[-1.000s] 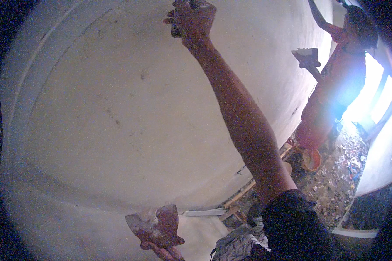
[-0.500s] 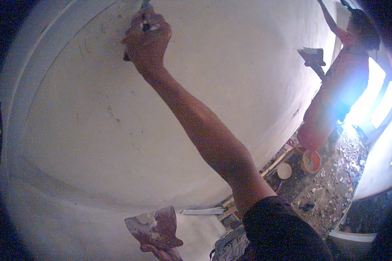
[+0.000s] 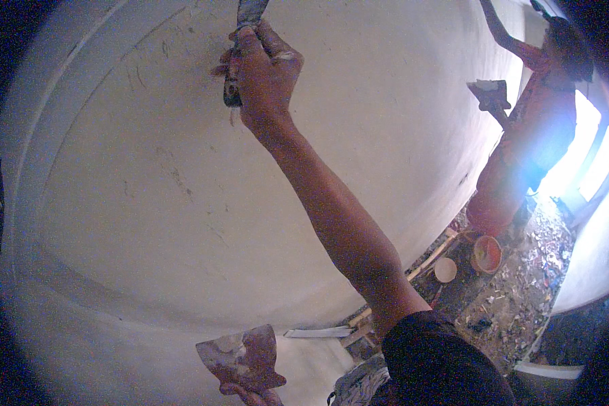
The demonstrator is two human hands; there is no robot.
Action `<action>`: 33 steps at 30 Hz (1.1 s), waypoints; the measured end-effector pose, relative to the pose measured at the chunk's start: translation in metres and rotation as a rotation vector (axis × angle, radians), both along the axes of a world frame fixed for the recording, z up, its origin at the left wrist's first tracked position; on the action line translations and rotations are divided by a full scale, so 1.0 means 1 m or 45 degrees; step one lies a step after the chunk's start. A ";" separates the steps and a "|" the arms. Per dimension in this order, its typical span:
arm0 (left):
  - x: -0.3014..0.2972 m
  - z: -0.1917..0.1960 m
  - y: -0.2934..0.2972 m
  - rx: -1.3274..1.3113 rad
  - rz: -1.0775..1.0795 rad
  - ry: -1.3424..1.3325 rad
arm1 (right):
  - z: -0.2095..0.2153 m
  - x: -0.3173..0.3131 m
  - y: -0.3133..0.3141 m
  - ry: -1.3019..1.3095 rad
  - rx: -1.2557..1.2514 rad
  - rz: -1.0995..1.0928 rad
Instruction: The person applies plaster to a ceiling using a hawk and a trowel. They repeatedly scoop plaster from the hawk and spread it onto the ceiling surface in smooth strokes.
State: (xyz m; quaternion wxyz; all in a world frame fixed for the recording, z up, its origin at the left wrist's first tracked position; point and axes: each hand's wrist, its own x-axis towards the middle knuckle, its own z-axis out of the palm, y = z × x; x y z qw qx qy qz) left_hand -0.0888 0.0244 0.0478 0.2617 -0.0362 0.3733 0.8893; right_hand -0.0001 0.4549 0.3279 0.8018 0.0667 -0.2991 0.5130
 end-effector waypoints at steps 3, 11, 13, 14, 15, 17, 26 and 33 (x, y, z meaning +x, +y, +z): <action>-0.038 -0.067 -0.031 1.308 -0.771 -0.145 | -0.002 0.037 0.004 -0.225 0.002 0.264; 0.020 0.028 0.014 -0.130 -0.031 0.164 | 0.041 0.128 0.012 -0.767 0.029 0.433; 0.019 0.027 0.011 -0.064 -0.083 0.189 | 0.051 0.141 0.014 -0.935 0.004 0.399; 0.016 0.023 -0.001 -0.048 -0.137 0.195 | 0.042 0.144 0.014 -1.206 0.170 0.179; 0.015 0.016 -0.012 -0.033 -0.179 0.182 | 0.036 0.144 0.009 -1.441 0.338 -0.078; -0.004 -0.021 -0.005 0.070 -0.172 0.214 | 0.009 0.150 -0.023 -1.365 0.260 0.232; 0.027 -0.002 0.028 0.469 -0.349 -0.106 | -0.198 0.118 -0.154 -1.778 0.246 0.706; 0.028 -0.018 0.028 0.558 -0.434 -0.196 | -0.268 0.064 -0.192 -1.471 0.068 0.911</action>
